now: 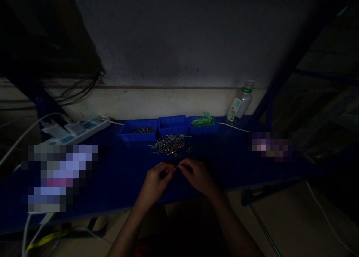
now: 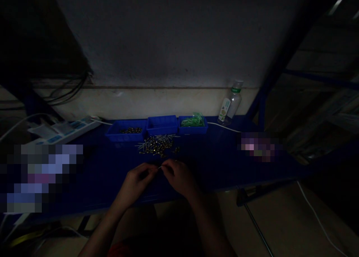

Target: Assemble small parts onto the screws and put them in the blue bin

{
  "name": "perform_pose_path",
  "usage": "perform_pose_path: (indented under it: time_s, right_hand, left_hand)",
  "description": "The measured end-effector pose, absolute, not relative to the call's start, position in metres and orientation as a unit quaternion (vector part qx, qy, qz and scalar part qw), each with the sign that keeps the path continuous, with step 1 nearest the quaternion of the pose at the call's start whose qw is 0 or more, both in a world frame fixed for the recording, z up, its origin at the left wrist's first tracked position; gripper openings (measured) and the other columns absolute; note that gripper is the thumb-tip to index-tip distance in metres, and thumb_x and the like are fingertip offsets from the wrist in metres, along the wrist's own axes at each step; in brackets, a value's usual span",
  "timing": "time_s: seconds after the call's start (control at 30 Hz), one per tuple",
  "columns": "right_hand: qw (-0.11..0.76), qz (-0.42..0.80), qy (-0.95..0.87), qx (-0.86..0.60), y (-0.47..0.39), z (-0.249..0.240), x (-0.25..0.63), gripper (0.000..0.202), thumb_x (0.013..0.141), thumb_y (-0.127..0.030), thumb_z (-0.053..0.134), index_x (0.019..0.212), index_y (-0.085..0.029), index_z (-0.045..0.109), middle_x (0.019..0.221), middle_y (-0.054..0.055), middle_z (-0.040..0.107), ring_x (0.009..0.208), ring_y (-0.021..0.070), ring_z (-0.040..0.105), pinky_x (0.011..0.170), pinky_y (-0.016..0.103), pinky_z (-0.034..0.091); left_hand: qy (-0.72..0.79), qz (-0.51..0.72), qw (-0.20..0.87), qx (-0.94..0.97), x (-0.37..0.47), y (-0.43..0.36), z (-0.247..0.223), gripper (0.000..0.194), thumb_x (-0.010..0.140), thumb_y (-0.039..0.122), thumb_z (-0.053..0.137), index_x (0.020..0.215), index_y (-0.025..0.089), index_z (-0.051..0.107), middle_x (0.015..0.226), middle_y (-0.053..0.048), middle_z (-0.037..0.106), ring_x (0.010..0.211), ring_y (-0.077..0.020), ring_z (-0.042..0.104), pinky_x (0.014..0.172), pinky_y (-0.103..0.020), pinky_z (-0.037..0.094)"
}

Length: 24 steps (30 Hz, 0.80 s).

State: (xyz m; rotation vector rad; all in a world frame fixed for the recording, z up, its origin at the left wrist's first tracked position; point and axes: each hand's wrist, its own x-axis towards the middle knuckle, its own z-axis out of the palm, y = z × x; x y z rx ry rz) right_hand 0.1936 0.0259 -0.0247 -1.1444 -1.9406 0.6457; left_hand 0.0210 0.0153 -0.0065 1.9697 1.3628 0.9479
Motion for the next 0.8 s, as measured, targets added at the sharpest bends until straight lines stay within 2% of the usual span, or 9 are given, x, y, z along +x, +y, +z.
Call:
perform_pose_path:
  time_s: [0.3, 0.43, 0.53, 0.67, 0.8]
  right_hand:
    - [0.385, 0.269, -0.768, -0.436, 0.0268, -0.0226, 0.1937, 0.010, 0.082, -0.019, 0.052, 0.088, -0.021, 0.060, 0.082, 0.000, 0.063, 0.075, 0.0120, 0.057, 0.070, 0.023, 0.042]
    - [0.337, 0.253, -0.799, -0.428, 0.0269, -0.0208, 0.1919, 0.005, 0.077, -0.018, 0.058, 0.075, -0.020, 0.060, 0.073, -0.002, 0.058, 0.070, 0.0112, 0.054, 0.064, 0.022, 0.039]
    - [0.321, 0.233, -0.811, -0.430, 0.0257, -0.0204, 0.1910, 0.009, 0.077, -0.017, 0.058, 0.068, -0.019, 0.059, 0.071, -0.002, 0.057, 0.069, 0.0111, 0.053, 0.064, 0.022, 0.037]
    - [0.352, 0.250, -0.790, -0.436, 0.0249, -0.0212, 0.1922, 0.007, 0.079, -0.018, 0.057, 0.078, -0.020, 0.063, 0.076, 0.000, 0.060, 0.073, 0.0117, 0.055, 0.067, 0.022, 0.040]
    - [0.417, 0.273, -0.749, -0.436, 0.0265, -0.0228, 0.1952, 0.014, 0.083, -0.019, 0.053, 0.091, -0.021, 0.064, 0.085, 0.001, 0.063, 0.079, 0.0124, 0.058, 0.073, 0.024, 0.043]
  left_hand:
    - [0.508, 0.377, 0.297, 0.715, 0.0188, 0.0153, -0.0042, 0.016, 0.080, 0.029, 0.053, 0.081, 0.017, 0.064, 0.081, -0.003, 0.066, 0.076, -0.0161, 0.060, 0.069, -0.026, 0.045]
    - [0.488, 0.374, 0.296, 0.731, 0.0189, 0.0142, -0.0050, 0.020, 0.082, 0.033, 0.052, 0.081, 0.017, 0.064, 0.078, -0.003, 0.064, 0.074, -0.0153, 0.059, 0.068, -0.026, 0.045]
    - [0.470, 0.371, 0.292, 0.746, 0.0195, 0.0140, -0.0062, 0.021, 0.083, 0.034, 0.052, 0.080, 0.017, 0.064, 0.077, -0.002, 0.063, 0.074, -0.0153, 0.058, 0.070, -0.026, 0.045]
    - [0.489, 0.382, 0.279, 0.733, 0.0189, 0.0152, -0.0056, 0.019, 0.082, 0.032, 0.053, 0.082, 0.017, 0.065, 0.080, -0.003, 0.065, 0.076, -0.0159, 0.059, 0.071, -0.026, 0.045]
    - [0.500, 0.381, 0.276, 0.727, 0.0180, 0.0171, -0.0069, 0.019, 0.082, 0.033, 0.053, 0.081, 0.018, 0.064, 0.082, -0.003, 0.066, 0.078, -0.0169, 0.060, 0.073, -0.027, 0.046]
